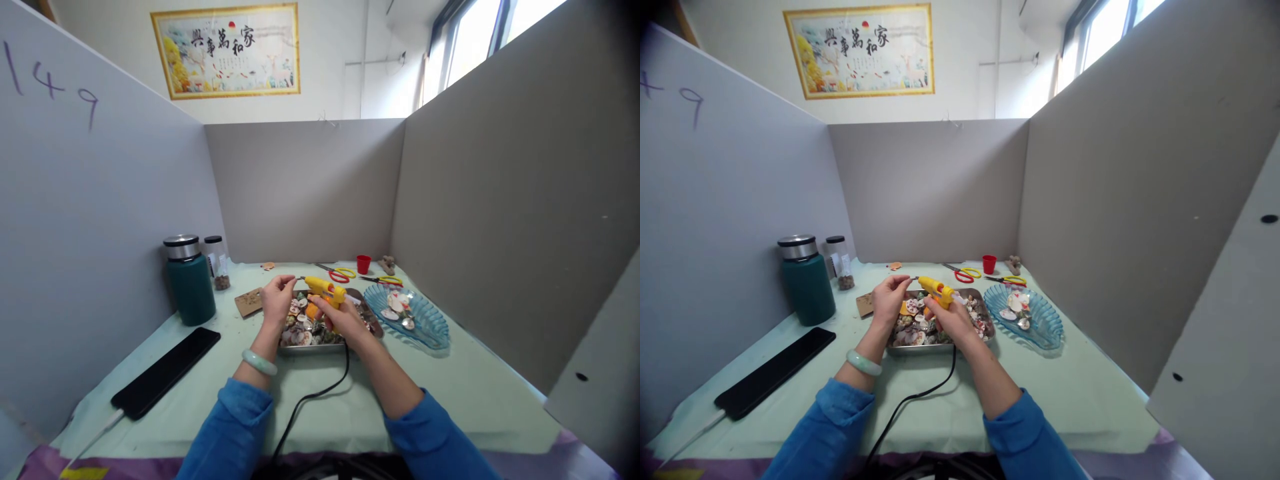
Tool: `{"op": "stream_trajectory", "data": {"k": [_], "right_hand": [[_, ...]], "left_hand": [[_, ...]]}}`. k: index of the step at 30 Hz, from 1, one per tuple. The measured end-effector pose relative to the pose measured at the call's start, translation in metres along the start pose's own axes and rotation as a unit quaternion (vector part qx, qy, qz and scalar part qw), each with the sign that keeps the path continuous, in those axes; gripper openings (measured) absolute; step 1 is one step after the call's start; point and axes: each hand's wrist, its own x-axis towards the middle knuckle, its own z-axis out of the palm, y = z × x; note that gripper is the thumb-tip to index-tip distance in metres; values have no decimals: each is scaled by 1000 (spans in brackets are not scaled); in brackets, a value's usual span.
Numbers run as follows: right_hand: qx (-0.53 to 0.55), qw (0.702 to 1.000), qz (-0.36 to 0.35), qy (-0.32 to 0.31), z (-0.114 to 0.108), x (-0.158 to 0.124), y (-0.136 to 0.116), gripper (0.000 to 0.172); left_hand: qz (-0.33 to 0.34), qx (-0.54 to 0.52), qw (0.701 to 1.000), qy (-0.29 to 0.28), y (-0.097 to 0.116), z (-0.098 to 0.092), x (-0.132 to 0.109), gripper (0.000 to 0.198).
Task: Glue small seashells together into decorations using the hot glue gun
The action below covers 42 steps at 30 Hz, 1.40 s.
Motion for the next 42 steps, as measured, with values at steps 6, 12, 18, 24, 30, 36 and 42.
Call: {"op": "stream_trajectory", "data": {"k": [6, 12, 18, 24, 30, 36, 42], "right_hand": [[0, 1000, 1, -6, 0, -1, -1, 37], [-6, 1000, 5, -7, 0, 0, 1, 38], [-3, 1000, -12, -9, 0, 1, 3, 38], [-1, 1000, 2, 7, 0, 0, 0, 37], [0, 1000, -7, 2, 0, 0, 0, 36], [-2, 1000, 3, 8, 1, -1, -3, 36], [-1, 1000, -7, 6, 0, 0, 0, 37]], "left_hand": [[17, 14, 1000, -3, 0, 0, 0, 21], [8, 13, 1000, 9, 1, 0, -1, 20], [1, 1, 1000, -3, 1, 0, -1, 22], [-44, -84, 995, -10, -1, 1, 3, 30], [-41, -96, 994, -26, -4, 2, 2, 33], [-47, -107, 993, -21, -3, 2, 2, 33], [-18, -70, 997, -24, -5, 3, 2, 32]]}}
